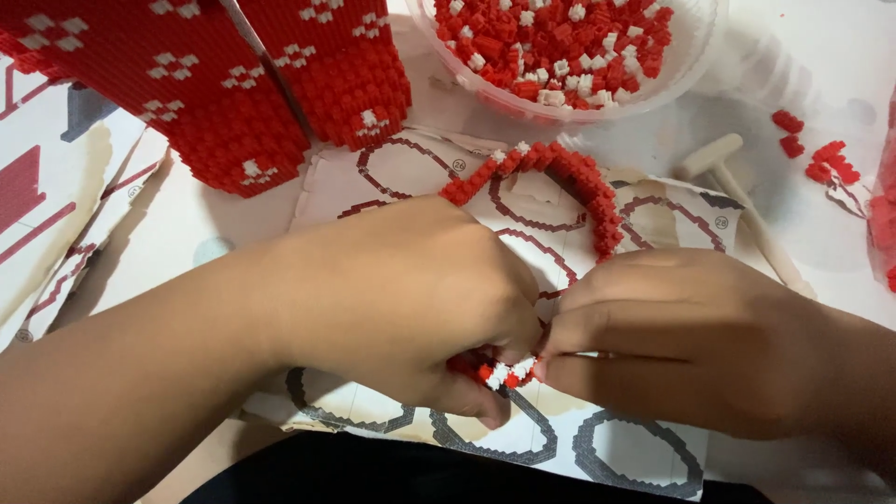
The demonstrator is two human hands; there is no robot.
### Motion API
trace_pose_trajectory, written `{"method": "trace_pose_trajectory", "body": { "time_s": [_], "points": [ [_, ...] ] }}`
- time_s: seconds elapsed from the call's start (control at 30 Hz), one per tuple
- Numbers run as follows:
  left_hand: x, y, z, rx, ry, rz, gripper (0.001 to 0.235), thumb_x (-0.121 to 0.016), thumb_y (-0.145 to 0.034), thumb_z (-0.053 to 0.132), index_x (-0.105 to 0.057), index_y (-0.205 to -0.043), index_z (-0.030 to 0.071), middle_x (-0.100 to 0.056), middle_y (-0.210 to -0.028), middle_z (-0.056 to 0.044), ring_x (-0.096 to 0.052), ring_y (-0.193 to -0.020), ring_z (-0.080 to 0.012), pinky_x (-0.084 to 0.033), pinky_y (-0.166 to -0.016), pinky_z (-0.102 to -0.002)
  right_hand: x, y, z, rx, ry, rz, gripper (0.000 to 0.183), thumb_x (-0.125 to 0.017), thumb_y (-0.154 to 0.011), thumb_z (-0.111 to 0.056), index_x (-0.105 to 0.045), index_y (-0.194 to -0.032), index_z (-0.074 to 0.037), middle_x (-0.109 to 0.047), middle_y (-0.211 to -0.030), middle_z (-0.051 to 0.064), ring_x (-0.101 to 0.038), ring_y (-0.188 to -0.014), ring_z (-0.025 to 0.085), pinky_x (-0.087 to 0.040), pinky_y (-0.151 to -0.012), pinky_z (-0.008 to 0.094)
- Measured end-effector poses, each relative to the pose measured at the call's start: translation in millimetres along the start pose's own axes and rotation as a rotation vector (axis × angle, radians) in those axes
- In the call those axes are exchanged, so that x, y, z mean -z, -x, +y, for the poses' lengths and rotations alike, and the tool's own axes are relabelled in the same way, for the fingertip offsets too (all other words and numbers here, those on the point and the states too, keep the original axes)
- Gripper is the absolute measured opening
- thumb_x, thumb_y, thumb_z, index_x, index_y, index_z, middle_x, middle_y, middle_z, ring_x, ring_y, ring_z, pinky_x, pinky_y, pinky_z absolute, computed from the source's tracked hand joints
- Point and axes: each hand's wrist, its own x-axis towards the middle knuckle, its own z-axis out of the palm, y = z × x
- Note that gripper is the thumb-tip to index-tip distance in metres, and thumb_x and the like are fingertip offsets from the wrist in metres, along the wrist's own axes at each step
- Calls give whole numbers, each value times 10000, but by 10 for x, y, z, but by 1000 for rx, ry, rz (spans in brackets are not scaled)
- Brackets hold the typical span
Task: Assembling a circular structure using small interlocking plastic building blocks on a craft table.
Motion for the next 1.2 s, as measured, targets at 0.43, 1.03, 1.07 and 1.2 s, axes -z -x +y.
{"method": "trace_pose_trajectory", "body": {
  "time_s": [0.43, 1.03, 1.07, 1.2],
  "points": [
    [0, 1, 10, 22, 26, 7, 326, -858, -767, 501, -703, -776, 214, -698, -717, 73, -646, -609, -253, -425, -459, -441, -50, 30, 15, 5, 39, 34, 154, -636, -966, -206, -699, -1071, -113, -730, -933, 42, -630, -714, 286, -495, -596, 398],
    [28, 2, 39, 57, 8, -28, 406, -855, -793, 530, -630, -727, 198, -656, -682, 66, -616, -604, -258, -396, -465, -442, -84, 110, -43, 211, 83, -3, 195, -494, -1018, -93, -606, -1139, 12, -591, -955, 101, -479, -692, 302, -425, -600, 417],
    [29, 2, 45, 56, 8, -30, 406, -855, -793, 530, -630, -727, 198, -656, -682, 66, -616, -604, -258, -396, -465, -442, -88, 88, -63, 209, 83, -1, 195, -494, -1018, -93, -606, -1139, 12, -591, -955, 101, -479, -692, 302, -425, -600, 417],
    [26, -11, 40, 65, -25, -44, 382, -856, -788, 525, -649, -730, 209, -662, -689, 45, -609, -597, -299, -395, -458, -472, -105, 39, -82, 126, -41, 47, 221, -500, -1023, -71, -530, -808, -31, -414, -742, 83, -338, -610, 287, -343, -576, 400]
  ]
}}
